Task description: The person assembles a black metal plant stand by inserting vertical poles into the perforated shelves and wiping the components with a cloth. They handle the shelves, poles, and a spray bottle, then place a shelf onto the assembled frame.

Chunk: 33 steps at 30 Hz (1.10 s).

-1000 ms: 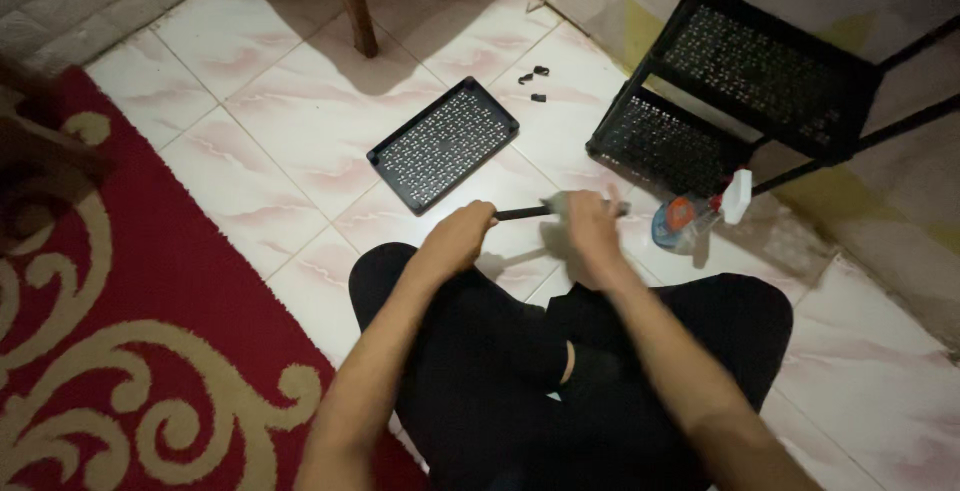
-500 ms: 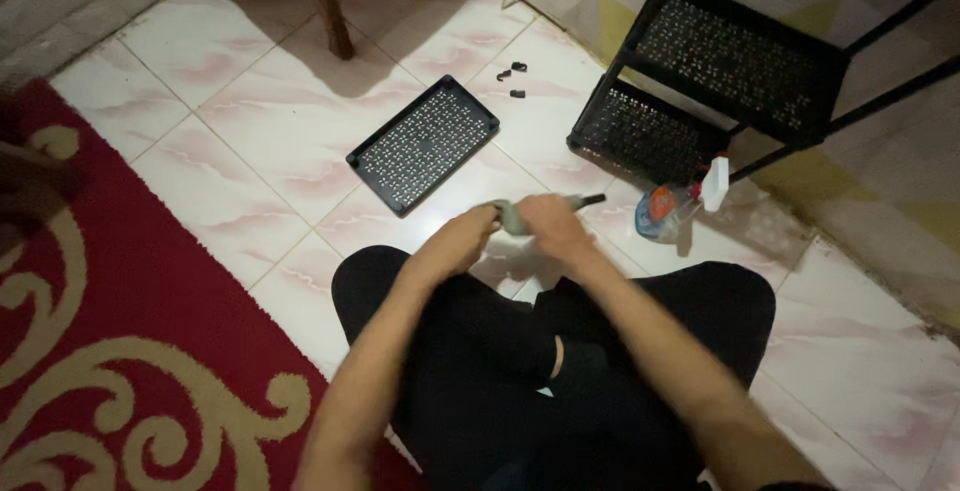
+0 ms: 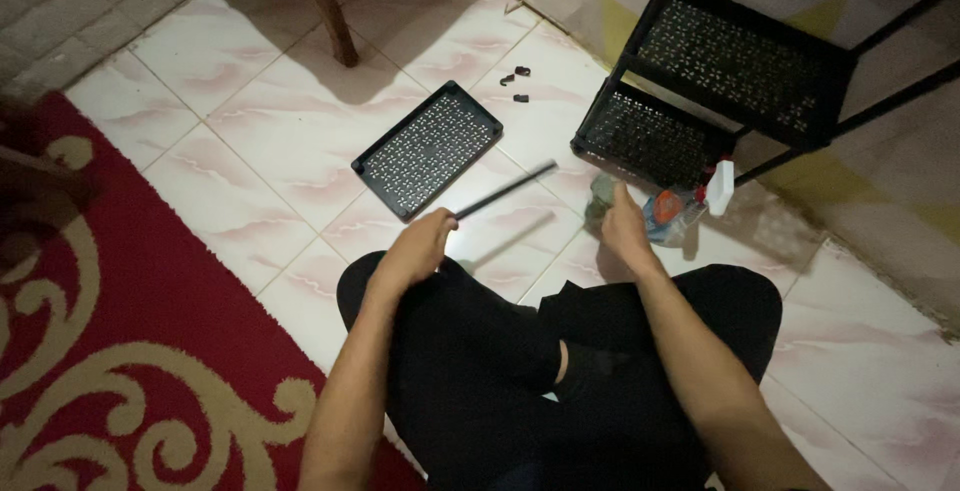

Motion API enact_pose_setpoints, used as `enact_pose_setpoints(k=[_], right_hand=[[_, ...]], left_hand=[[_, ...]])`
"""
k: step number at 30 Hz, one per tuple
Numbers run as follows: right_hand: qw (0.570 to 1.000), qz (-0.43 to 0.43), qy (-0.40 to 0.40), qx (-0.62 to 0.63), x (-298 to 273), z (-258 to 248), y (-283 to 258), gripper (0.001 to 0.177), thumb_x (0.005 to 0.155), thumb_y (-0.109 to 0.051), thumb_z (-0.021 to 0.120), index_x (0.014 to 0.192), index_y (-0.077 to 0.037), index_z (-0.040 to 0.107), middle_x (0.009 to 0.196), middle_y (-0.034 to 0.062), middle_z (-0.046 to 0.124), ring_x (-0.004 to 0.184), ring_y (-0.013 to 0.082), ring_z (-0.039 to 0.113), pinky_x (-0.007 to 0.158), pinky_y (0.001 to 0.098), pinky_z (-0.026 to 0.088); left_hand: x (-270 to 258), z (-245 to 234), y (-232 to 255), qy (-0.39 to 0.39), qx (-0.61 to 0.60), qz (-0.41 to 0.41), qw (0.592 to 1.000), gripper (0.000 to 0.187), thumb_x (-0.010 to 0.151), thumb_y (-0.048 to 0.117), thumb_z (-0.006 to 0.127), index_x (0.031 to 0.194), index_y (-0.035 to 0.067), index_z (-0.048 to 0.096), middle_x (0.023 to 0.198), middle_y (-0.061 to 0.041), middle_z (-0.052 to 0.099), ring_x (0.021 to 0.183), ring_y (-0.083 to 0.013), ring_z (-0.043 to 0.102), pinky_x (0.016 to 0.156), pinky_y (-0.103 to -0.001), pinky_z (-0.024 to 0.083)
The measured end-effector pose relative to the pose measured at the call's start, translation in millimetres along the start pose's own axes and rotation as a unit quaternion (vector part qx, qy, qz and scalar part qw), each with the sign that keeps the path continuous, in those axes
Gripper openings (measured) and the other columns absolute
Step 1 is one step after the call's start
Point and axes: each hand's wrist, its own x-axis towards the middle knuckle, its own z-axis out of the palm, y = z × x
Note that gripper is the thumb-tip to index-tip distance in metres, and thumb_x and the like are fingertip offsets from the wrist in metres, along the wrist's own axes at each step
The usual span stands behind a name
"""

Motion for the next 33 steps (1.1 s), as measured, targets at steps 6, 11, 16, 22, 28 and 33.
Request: enact_pose_setpoints(k=[6, 11, 16, 22, 28, 33], right_hand=[[0.777, 0.028, -0.073, 0.625, -20, 74, 31, 0.041, 0.109, -0.025, 0.052, 0.142, -0.001, 0.052, 0.141, 0.0135, 0.062, 0.124, 0.0245, 0.066, 0.111, 0.0426, 0.052], [0.814, 0.051, -0.020, 0.578, -1, 114, 16, 0.040, 0.107, -0.037, 0.048, 0.124, -0.002, 0.055, 0.109, 0.0172, 0.070, 0.091, 0.0289, 0.071, 0.082, 0.0431, 0.060], [0.822, 0.092, 0.019, 0.562, 69, 62, -15, 0.055, 0.104, -0.053, 0.048, 0.114, 0.000, 0.062, 0.084, 0.0151, 0.066, 0.074, 0.0273, 0.068, 0.067, 0.0425, 0.060], [0.731, 0.084, -0.115, 0.667, 23, 71, -28, 0.082, 0.086, -0.079, 0.033, 0.107, -0.004, 0.058, 0.084, 0.0121, 0.066, 0.081, 0.0275, 0.070, 0.065, 0.0442, 0.061], [0.820, -0.007, -0.221, 0.527, -20, 105, -1, 0.050, 0.109, -0.037, 0.051, 0.131, 0.006, 0.063, 0.107, 0.0174, 0.072, 0.064, 0.0183, 0.061, 0.057, 0.0349, 0.055], [0.858, 0.075, 0.029, 0.508, 86, 88, 6, 0.025, 0.103, -0.027, 0.058, 0.104, -0.002, 0.059, 0.091, 0.0177, 0.071, 0.064, 0.0242, 0.065, 0.053, 0.0421, 0.056]], left_hand=[[19, 76, 51, -0.022, -0.069, -0.103, 0.992, 0.033, 0.111, 0.025, 0.033, 0.136, 0.003, 0.038, 0.085, -0.028, 0.070, 0.083, -0.0471, 0.069, 0.075, -0.056, 0.051], [-7, 137, 79, 0.065, -0.031, 0.067, 0.995, 0.034, 0.101, 0.018, 0.048, 0.128, -0.001, 0.039, 0.090, -0.030, 0.067, 0.083, -0.0503, 0.066, 0.070, -0.057, 0.051], [-22, 130, 73, 0.038, -0.099, 0.060, 0.993, 0.025, 0.110, 0.025, 0.042, 0.119, 0.002, 0.041, 0.081, -0.024, 0.065, 0.077, -0.0458, 0.064, 0.067, -0.052, 0.049], [-4, 115, 52, -0.154, -0.645, -0.078, 0.744, 0.032, 0.115, 0.035, 0.039, 0.116, 0.005, 0.051, 0.065, 0.007, 0.039, 0.051, -0.0073, 0.034, 0.047, -0.024, 0.032], [4, 132, 45, 0.007, -0.433, -0.026, 0.901, 0.032, 0.112, 0.031, 0.042, 0.115, 0.000, 0.050, 0.074, -0.001, 0.052, 0.062, -0.0186, 0.049, 0.056, -0.033, 0.043], [-20, 148, 52, 0.186, 0.066, 0.167, 0.966, 0.008, 0.106, 0.012, 0.048, 0.109, 0.005, 0.046, 0.085, -0.020, 0.061, 0.075, -0.0431, 0.063, 0.066, -0.052, 0.050]])
